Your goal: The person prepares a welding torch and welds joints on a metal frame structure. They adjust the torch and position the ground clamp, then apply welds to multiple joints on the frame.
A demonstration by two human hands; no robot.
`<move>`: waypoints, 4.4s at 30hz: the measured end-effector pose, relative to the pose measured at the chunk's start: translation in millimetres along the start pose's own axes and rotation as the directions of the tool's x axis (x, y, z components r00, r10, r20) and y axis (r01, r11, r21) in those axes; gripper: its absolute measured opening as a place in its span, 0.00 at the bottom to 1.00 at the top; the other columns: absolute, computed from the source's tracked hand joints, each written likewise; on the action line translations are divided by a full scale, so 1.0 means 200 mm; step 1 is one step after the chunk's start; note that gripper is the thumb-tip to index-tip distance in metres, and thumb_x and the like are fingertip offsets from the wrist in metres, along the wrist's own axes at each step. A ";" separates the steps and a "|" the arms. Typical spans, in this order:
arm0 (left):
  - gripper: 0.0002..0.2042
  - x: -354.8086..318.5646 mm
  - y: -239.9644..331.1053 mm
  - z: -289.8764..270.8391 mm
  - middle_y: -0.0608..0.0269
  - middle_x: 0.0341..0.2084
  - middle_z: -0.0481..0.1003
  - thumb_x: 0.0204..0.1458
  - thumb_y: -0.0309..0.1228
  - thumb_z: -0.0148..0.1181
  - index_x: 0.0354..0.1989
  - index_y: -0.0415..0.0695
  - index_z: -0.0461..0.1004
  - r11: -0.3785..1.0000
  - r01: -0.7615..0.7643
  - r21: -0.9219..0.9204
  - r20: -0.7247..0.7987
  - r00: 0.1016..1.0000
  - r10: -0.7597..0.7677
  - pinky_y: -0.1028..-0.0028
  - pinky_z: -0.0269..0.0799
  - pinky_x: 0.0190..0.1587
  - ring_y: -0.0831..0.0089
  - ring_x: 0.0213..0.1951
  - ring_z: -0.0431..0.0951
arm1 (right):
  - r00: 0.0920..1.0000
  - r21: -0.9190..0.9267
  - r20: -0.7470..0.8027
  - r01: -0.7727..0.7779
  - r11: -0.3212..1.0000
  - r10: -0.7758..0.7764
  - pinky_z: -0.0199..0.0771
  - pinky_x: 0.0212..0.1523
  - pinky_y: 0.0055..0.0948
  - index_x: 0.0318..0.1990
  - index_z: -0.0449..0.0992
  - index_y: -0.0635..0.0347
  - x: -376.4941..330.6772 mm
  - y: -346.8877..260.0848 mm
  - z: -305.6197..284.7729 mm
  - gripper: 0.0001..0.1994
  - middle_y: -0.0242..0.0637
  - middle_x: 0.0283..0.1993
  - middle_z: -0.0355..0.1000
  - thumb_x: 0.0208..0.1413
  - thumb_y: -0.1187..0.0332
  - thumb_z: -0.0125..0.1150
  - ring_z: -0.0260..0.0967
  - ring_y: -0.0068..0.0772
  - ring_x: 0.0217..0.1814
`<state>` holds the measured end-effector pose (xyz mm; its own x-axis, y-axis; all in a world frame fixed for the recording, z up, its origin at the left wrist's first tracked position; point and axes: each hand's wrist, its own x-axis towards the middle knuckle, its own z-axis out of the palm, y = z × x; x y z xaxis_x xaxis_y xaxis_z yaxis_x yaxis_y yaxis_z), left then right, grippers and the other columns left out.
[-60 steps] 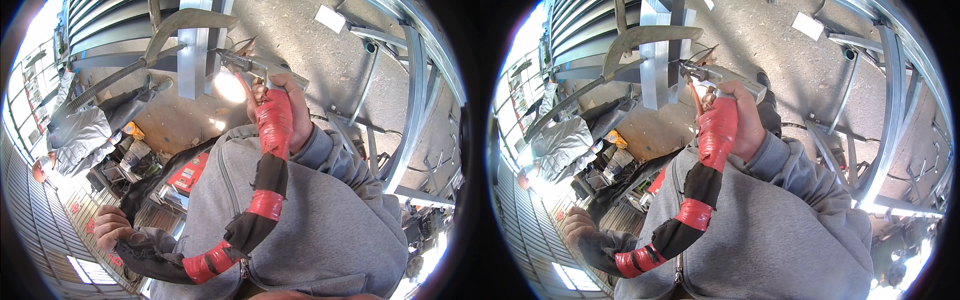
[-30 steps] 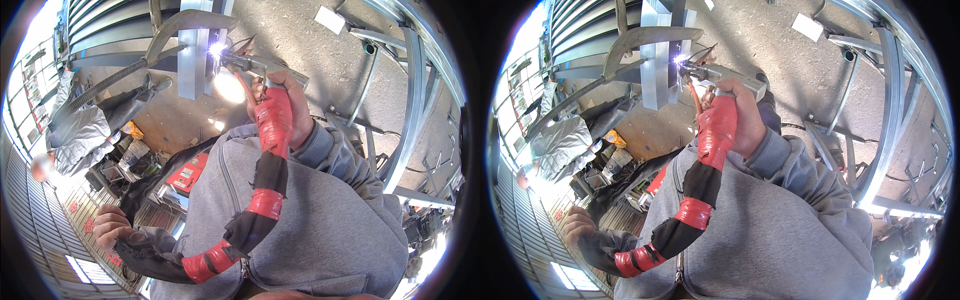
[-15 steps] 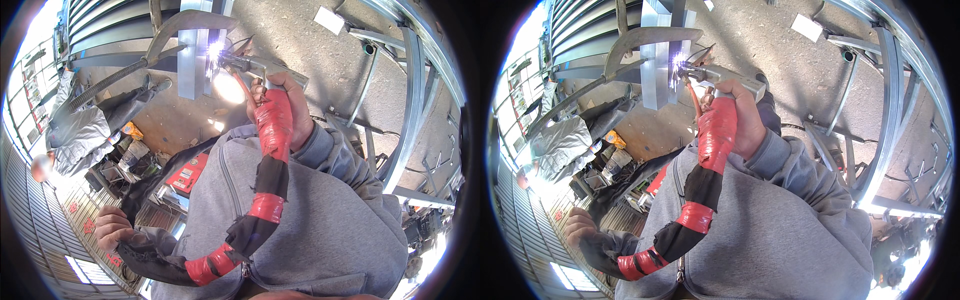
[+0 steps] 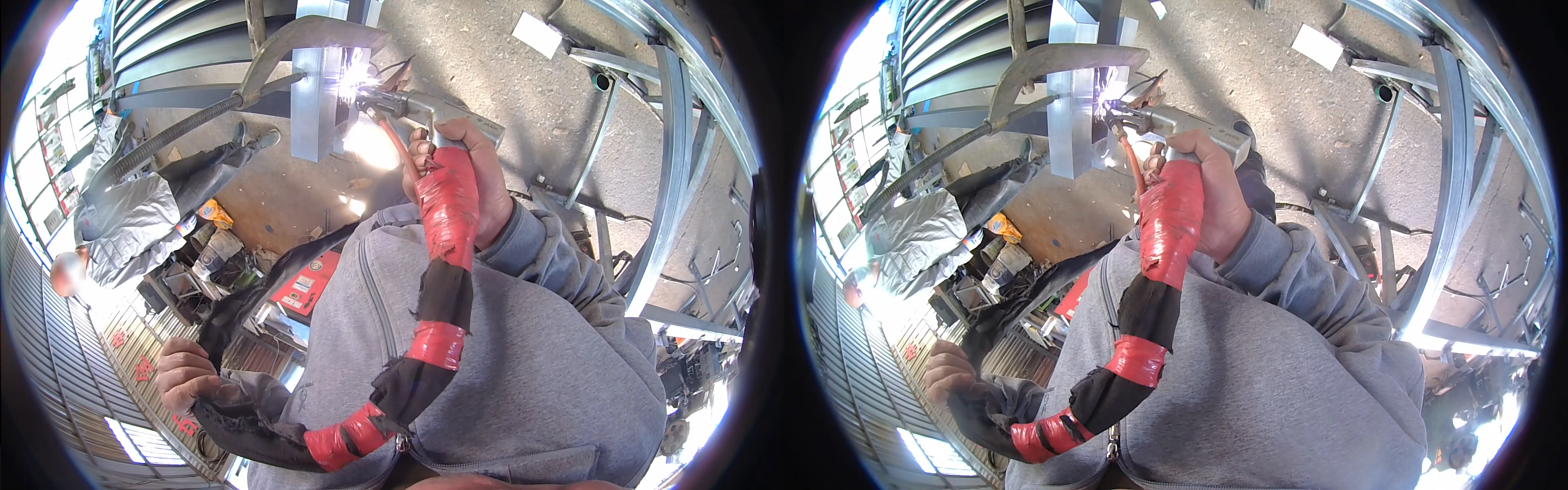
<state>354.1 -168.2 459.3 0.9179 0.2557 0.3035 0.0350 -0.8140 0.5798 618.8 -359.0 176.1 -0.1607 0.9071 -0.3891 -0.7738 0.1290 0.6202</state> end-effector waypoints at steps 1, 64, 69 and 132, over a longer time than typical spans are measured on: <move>0.18 0.00 0.00 0.00 0.73 0.12 0.69 0.46 0.43 0.78 0.28 0.44 0.76 1.000 0.009 -0.005 0.005 1.000 -0.008 0.74 0.69 0.24 0.78 0.14 0.68 | 1.000 0.000 0.001 -0.002 1.000 0.002 0.79 0.43 0.34 0.41 0.73 0.62 0.00 0.00 0.00 0.11 0.36 0.32 0.75 0.61 0.62 0.56 0.75 0.32 0.34; 0.17 -0.08 -0.10 0.11 0.67 0.13 0.72 0.31 0.37 0.79 0.24 0.40 0.78 0.974 0.182 -0.134 0.207 0.966 -0.152 0.70 0.68 0.28 0.72 0.17 0.72 | 0.942 -0.110 -0.229 0.225 0.968 -0.246 0.75 0.33 0.30 0.52 0.72 0.60 -0.29 0.05 -0.10 0.18 0.30 0.30 0.72 0.61 0.58 0.55 0.69 0.31 0.29; 0.18 -0.11 -0.11 0.10 0.68 0.13 0.71 0.30 0.36 0.81 0.23 0.40 0.78 0.973 0.184 -0.141 0.195 0.968 -0.155 0.70 0.68 0.28 0.72 0.17 0.72 | 0.955 -0.055 -0.237 0.170 0.984 -0.178 0.77 0.35 0.35 0.43 0.72 0.58 -0.27 0.06 -0.12 0.15 0.32 0.31 0.72 0.61 0.55 0.53 0.71 0.35 0.31; 0.26 -3.05 -1.47 0.80 0.51 0.50 0.80 0.55 0.40 0.68 0.60 0.42 0.73 0.206 0.919 -0.336 0.329 0.319 -0.889 0.64 0.75 0.54 0.63 0.52 0.82 | 0.429 -0.835 -0.244 0.363 0.413 -0.870 0.76 0.51 0.40 0.39 0.72 0.63 0.81 1.50 -0.97 0.11 0.42 0.37 0.73 0.59 0.64 0.59 0.74 0.41 0.42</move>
<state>-153.0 -168.8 -18.0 0.3919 0.6334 -0.6672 0.7178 0.2431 0.6524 242.8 -251.4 167.6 0.4549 0.1787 -0.8724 -0.8897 0.0474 -0.4541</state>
